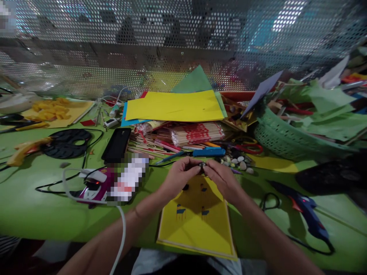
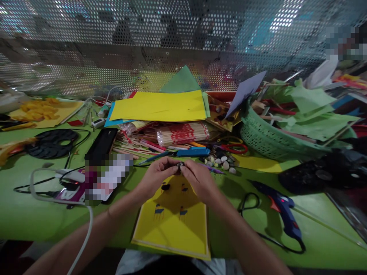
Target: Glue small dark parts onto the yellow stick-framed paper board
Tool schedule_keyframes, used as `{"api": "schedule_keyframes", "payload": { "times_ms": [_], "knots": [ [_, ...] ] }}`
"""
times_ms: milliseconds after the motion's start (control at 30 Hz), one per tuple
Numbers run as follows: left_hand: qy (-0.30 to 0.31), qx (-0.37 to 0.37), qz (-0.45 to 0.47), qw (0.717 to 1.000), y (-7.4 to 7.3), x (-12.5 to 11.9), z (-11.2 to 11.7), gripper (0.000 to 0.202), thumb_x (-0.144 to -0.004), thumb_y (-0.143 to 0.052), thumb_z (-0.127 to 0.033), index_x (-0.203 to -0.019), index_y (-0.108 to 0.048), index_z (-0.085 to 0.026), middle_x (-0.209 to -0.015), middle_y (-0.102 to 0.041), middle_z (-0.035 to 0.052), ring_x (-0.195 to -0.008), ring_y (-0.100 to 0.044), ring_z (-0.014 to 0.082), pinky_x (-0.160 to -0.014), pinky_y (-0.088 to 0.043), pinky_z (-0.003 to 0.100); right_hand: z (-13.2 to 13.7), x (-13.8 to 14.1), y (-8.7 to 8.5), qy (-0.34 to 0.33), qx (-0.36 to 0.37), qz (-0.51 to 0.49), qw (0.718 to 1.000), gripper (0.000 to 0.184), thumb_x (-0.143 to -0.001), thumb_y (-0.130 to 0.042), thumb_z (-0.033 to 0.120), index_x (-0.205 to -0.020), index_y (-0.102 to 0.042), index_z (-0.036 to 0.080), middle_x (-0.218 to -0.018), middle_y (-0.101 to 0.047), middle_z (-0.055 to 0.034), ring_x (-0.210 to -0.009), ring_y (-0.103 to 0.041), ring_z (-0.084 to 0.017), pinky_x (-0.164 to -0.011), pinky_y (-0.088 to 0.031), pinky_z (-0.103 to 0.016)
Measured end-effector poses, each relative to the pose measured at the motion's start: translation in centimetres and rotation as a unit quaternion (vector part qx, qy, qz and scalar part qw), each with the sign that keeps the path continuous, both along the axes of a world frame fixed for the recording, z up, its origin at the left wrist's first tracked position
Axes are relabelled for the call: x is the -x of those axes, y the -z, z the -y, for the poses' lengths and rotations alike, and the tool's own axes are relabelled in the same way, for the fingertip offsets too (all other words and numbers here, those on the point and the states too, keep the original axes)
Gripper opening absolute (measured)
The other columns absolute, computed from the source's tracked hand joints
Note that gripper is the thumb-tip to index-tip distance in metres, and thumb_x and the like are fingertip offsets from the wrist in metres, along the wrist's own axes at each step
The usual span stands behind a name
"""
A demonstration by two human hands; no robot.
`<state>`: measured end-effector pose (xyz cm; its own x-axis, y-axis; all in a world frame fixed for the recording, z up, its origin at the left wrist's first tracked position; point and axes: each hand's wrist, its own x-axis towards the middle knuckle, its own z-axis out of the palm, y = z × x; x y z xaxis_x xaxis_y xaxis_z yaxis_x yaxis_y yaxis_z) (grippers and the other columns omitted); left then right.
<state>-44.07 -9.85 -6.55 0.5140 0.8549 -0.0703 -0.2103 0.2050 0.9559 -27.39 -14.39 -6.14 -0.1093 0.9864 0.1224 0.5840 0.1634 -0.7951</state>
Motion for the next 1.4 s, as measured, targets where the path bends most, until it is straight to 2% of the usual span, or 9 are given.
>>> {"api": "schedule_keyframes", "payload": {
  "times_ms": [167,300,500,633,833,1000,1167,1267,1400],
  "knots": [
    [-0.004,-0.087,-0.066,0.994,0.48,0.15,0.08,0.021,-0.080,-0.065,-0.024,-0.099,-0.069,-0.013,-0.096,-0.071,0.0074,-0.088,-0.064,0.0162,-0.085,-0.048,0.029,-0.09,0.17,-0.32,0.003,-0.020,0.091,0.996,0.030,-0.096,-0.037,0.035,-0.069,-0.035,0.022,-0.063,-0.045,0.0025,-0.059,-0.041,-0.015,-0.056,-0.026,-0.028],
    [-0.003,-0.101,-0.071,0.992,0.62,0.07,0.21,0.021,-0.081,-0.064,-0.023,-0.099,-0.068,-0.013,-0.097,-0.071,0.0084,-0.090,-0.064,0.0174,-0.087,-0.048,0.030,0.11,0.30,-0.28,0.021,-0.047,0.135,0.990,0.027,-0.094,-0.036,0.029,-0.068,-0.034,0.023,-0.061,-0.044,0.0024,-0.056,-0.040,-0.015,-0.055,-0.025,-0.028],
    [0.008,-0.056,-0.026,0.998,-0.05,-0.04,0.31,0.021,-0.082,-0.064,-0.025,-0.098,-0.067,-0.013,-0.096,-0.071,0.0070,-0.087,-0.064,0.0155,-0.084,-0.050,0.028,0.39,0.13,-0.34,0.025,-0.026,0.048,0.998,0.031,-0.097,-0.033,0.034,-0.069,-0.034,0.023,-0.063,-0.043,0.0028,-0.059,-0.040,-0.015,-0.056,-0.028,-0.028],
    [-0.005,-0.111,-0.055,0.992,0.04,0.08,0.25,0.017,-0.082,-0.062,-0.022,-0.097,-0.066,-0.013,-0.094,-0.071,0.0069,-0.086,-0.064,0.0154,-0.083,-0.050,0.028,0.34,0.22,-0.29,0.013,-0.012,0.060,0.998,0.032,-0.098,-0.034,0.040,-0.070,-0.034,0.023,-0.064,-0.043,0.0029,-0.059,-0.040,-0.015,-0.056,-0.027,-0.028],
    [-0.020,-0.170,-0.108,0.979,0.70,0.07,0.45,0.018,-0.082,-0.059,-0.018,-0.098,-0.067,-0.015,-0.098,-0.071,0.0072,-0.090,-0.065,0.0170,-0.084,-0.049,0.029,0.22,0.40,0.02,0.025,-0.024,0.121,0.992,0.029,-0.096,-0.033,0.033,-0.069,-0.035,0.024,-0.062,-0.045,0.0016,-0.057,-0.040,-0.016,-0.055,-0.025,-0.029],
    [-0.016,-0.141,-0.088,0.986,0.61,-0.07,0.46,0.018,-0.081,-0.061,-0.019,-0.097,-0.067,-0.015,-0.096,-0.071,0.0068,-0.089,-0.065,0.0169,-0.085,-0.050,0.029,0.32,0.31,0.25,0.034,-0.028,0.113,0.993,0.029,-0.097,-0.033,0.032,-0.069,-0.036,0.024,-0.062,-0.045,0.0015,-0.058,-0.042,-0.017,-0.056,-0.026,-0.030],
    [-0.008,-0.110,-0.068,0.992,0.22,0.01,0.22,0.019,-0.082,-0.062,-0.022,-0.098,-0.066,-0.013,-0.095,-0.071,0.0078,-0.087,-0.065,0.0164,-0.083,-0.050,0.029,0.46,0.37,0.15,0.020,-0.020,0.027,0.999,0.032,-0.099,-0.032,0.035,-0.071,-0.040,0.023,-0.065,-0.047,0.0018,-0.060,-0.043,-0.016,-0.057,-0.030,-0.029],
    [-0.009,-0.134,-0.075,0.988,0.33,0.07,0.28,0.019,-0.084,-0.060,-0.022,-0.099,-0.066,-0.013,-0.096,-0.071,0.0078,-0.088,-0.064,0.0164,-0.083,-0.050,0.029,0.40,0.34,0.16,0.014,-0.018,-0.008,1.000,0.033,-0.099,-0.032,0.038,-0.070,-0.040,0.023,-0.065,-0.046,0.0022,-0.061,-0.042,-0.015,-0.057,-0.031,-0.028],
    [-0.029,-0.207,-0.116,0.971,0.63,0.09,0.55,0.018,-0.084,-0.058,-0.018,-0.099,-0.067,-0.015,-0.096,-0.070,0.0070,-0.088,-0.064,0.0165,-0.083,-0.049,0.028,0.15,0.27,0.28,0.013,-0.009,0.022,1.000,0.032,-0.098,-0.035,0.039,-0.070,-0.037,0.023,-0.065,-0.044,0.0025,-0.061,-0.040,-0.015,-0.056,-0.030,-0.028]
  ]
}}
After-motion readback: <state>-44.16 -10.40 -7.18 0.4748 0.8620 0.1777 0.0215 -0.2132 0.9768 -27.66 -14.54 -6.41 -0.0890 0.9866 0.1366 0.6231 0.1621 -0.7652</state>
